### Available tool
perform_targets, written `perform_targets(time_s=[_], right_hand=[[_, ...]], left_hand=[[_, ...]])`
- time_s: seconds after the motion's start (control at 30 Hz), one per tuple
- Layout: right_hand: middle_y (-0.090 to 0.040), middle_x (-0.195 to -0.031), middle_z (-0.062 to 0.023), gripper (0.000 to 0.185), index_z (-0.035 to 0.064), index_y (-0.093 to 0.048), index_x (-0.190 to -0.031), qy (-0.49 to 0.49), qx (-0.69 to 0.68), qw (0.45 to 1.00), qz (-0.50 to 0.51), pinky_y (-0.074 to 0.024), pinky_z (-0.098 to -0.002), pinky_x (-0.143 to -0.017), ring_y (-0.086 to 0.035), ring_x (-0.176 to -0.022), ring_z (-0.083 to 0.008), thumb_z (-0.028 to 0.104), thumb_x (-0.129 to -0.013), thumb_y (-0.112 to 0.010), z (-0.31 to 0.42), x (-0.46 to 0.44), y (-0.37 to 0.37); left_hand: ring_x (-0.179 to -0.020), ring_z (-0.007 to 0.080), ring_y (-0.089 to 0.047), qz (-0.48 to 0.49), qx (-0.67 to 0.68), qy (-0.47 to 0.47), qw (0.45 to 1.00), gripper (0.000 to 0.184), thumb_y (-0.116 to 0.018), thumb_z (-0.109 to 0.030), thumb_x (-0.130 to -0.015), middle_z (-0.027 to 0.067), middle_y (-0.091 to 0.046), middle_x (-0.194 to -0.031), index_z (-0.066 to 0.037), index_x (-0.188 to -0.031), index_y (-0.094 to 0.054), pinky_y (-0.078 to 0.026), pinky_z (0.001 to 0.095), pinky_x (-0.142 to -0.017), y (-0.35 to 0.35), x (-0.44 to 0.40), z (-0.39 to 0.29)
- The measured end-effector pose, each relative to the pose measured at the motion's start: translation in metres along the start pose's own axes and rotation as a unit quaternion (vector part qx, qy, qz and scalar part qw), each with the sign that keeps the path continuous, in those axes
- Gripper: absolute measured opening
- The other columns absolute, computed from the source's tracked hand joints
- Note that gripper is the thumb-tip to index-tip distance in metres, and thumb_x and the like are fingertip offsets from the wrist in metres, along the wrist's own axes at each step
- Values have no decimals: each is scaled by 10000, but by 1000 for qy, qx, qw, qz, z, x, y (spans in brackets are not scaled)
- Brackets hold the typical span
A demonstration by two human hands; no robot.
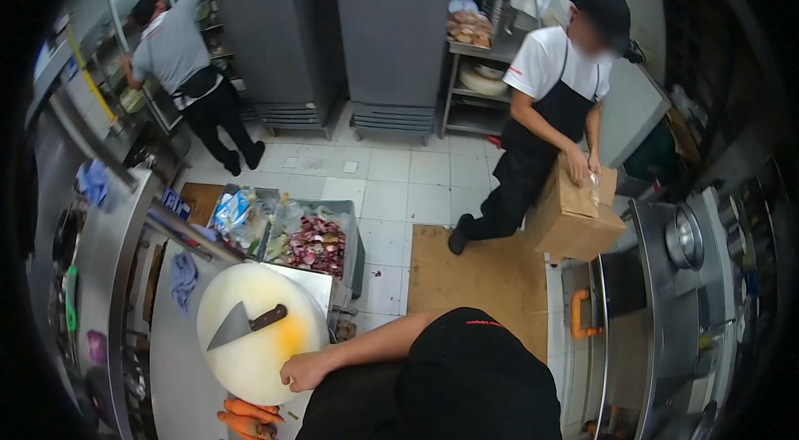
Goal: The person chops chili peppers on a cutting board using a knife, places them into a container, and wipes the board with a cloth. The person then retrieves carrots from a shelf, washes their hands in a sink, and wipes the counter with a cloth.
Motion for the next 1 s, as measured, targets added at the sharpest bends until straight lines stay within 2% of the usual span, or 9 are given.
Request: perform_targets(time_s=[0.23, 0.4, 0.57, 0.63, 0.67, 0.7, 0.73, 0.9, 1.0], right_hand=[[-742, -850, -132, 291, -11, -651, -1153, -46, -247, 968, -2, -561, -403, -691, -720, -743, -317, 131, -907, -586, -49, 29, 22], [-707, -817, -189, 169, 27, -677, -940, 100, -47, 974, -198, -535, -486, -680, -708, -750, -354, 62, -807, -578, -36, 31, 32], [-709, -842, -196, 230, 28, -691, -1050, 43, -23, 989, -139, -544, -471, -716, -701, -786, -367, 90, -853, -590, -38, 26, 27], [-706, -772, -119, 251, 24, -680, -1135, 22, -91, 989, -116, -555, -393, -613, -716, -683, -234, 69, -917, -564, -43, 26, 19], [-691, -776, -89, 264, 15, -668, -1168, 19, -69, 987, -143, -558, -350, -582, -712, -655, -181, 44, -933, -554, -50, 23, 12], [-693, -816, -106, 275, -3, -661, -1178, 70, -42, 980, -183, -591, -340, -602, -718, -662, -188, 26, -925, -557, -51, 22, 10], [-691, -848, -117, 272, -12, -656, -1178, -7, -153, 975, -159, -610, -335, -587, -717, -655, -194, 11, -926, -557, -53, 25, 6], [-632, -760, -50, 195, 10, -660, -1131, 115, 38, 952, -282, -506, -278, -565, -607, -623, -123, 6, -959, -569, -32, 34, -14], [-659, -787, -80, 257, 39, -652, -1182, 153, 78, 952, -252, -524, -322, -617, -633, -633, -175, 32, -929, -607, 12, 54, -66]], left_hand=[[-1224, 427, -535, 47, 10, -2, 999, 526, -524, -418, -1035, 222, -565, -1372, -5, -1352, -592, -443, 604, -999, -21, -20, -71], [-1319, 436, -477, 56, 5, 47, 997, 553, -492, -446, -1052, 224, -506, -1470, -20, -1394, -578, -406, 596, -1062, -20, -4, -56], [-1413, 446, -420, 136, -178, 268, 937, 581, -460, -474, -1069, 225, -448, -1568, -36, -1435, -563, -369, 587, -1125, -10, 188, 47], [-1574, 383, -154, 188, -100, 384, 899, 784, -449, -531, -1058, 198, -182, -1708, -35, -1628, -240, -144, 671, -1200, -3, 239, 48], [-1594, 388, -67, 195, -106, 356, 908, 820, -428, -557, -1055, 193, -116, -1724, -33, -1639, -188, -102, 700, -1198, -3, 263, 52], [-1574, 414, -138, 169, -61, 410, 894, 757, -462, -494, -1055, 228, -237, -1683, 4, -1601, -296, -112, 682, -1209, 10, 279, 46], [-1595, 395, -5, 301, -2, 454, 839, 862, -421, -598, -1038, 203, -46, -1728, -27, -1638, -184, -90, 694, -1210, -7, 318, 64], [-1362, 444, -527, 385, 314, 610, 617, 784, -654, -451, -950, 282, -486, -1525, 31, -1528, -434, -465, 506, -1099, 11, 485, 76], [-1360, 397, -540, 362, 302, 628, 619, 727, -657, -400, -964, 275, -544, -1473, 55, -1497, -464, -456, 478, -1110, 15, 614, 101]])
Point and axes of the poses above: each hand's wrist, its own x-axis away from the middle knuckle, its own y-axis out of the back of the hand, z = x × y, the point moved 8 cm from there along -x, towards the middle knuckle
